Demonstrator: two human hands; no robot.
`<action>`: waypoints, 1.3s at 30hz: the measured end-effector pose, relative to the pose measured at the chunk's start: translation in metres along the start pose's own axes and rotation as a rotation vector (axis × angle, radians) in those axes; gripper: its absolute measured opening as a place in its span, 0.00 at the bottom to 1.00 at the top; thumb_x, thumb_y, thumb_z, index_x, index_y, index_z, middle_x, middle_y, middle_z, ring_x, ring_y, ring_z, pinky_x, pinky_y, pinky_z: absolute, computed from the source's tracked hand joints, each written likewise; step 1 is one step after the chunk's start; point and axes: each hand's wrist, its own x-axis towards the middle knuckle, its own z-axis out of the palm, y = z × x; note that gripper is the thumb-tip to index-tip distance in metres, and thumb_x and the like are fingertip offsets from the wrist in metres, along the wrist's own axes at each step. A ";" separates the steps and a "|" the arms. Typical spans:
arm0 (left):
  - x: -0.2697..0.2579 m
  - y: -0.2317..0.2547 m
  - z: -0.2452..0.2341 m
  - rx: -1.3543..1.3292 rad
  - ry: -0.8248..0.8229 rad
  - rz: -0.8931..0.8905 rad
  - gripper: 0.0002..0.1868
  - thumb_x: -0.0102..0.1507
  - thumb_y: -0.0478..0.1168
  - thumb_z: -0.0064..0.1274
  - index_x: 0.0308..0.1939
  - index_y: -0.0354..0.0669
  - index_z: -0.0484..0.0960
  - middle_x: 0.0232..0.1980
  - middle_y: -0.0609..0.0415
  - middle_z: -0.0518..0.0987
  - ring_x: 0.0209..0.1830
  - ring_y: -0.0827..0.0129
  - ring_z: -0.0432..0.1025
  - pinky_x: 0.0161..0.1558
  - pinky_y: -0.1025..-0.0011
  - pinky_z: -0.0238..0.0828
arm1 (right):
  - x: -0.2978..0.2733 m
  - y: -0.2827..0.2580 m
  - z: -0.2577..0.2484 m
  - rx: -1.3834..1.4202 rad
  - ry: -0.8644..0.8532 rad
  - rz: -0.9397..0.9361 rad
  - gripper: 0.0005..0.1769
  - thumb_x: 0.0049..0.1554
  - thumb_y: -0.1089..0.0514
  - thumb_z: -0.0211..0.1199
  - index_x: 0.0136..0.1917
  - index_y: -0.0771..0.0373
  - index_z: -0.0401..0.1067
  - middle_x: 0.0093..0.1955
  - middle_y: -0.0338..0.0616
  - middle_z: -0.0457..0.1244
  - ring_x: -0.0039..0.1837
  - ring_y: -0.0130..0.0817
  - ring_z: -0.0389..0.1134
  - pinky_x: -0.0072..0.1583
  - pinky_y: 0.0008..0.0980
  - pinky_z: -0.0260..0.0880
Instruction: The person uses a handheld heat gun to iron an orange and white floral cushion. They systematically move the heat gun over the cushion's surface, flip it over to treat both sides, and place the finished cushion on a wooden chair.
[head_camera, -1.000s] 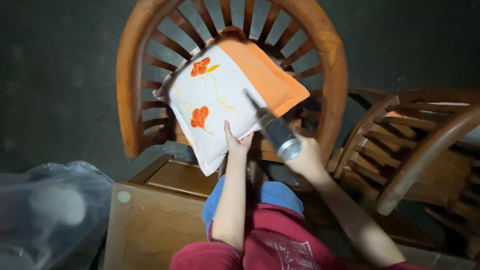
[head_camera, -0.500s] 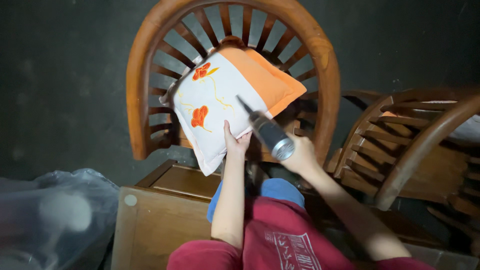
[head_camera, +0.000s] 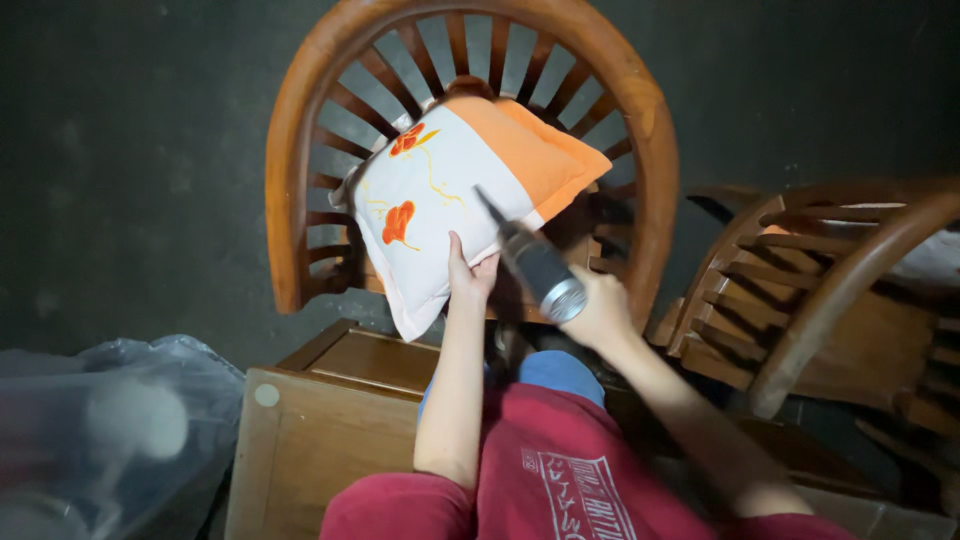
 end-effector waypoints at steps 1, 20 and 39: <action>0.002 0.004 -0.002 0.008 0.037 -0.053 0.36 0.65 0.59 0.57 0.66 0.37 0.71 0.66 0.39 0.73 0.65 0.47 0.69 0.65 0.47 0.68 | -0.010 -0.006 0.008 0.001 -0.005 -0.076 0.24 0.42 0.47 0.75 0.51 0.56 0.78 0.40 0.56 0.71 0.45 0.55 0.74 0.48 0.48 0.74; 0.012 0.026 0.035 -0.005 -0.003 -0.011 0.26 0.64 0.51 0.59 0.61 0.40 0.78 0.65 0.43 0.77 0.64 0.48 0.72 0.65 0.50 0.72 | -0.009 -0.022 -0.001 0.018 0.026 -0.163 0.27 0.42 0.50 0.74 0.57 0.54 0.79 0.39 0.57 0.70 0.45 0.55 0.73 0.48 0.48 0.74; 0.024 0.065 0.081 0.199 0.128 -0.013 0.28 0.59 0.54 0.65 0.50 0.33 0.81 0.52 0.33 0.78 0.51 0.47 0.78 0.57 0.54 0.79 | 0.012 -0.025 -0.021 -0.030 0.198 -0.132 0.26 0.43 0.45 0.76 0.50 0.60 0.76 0.38 0.57 0.70 0.43 0.54 0.74 0.46 0.47 0.73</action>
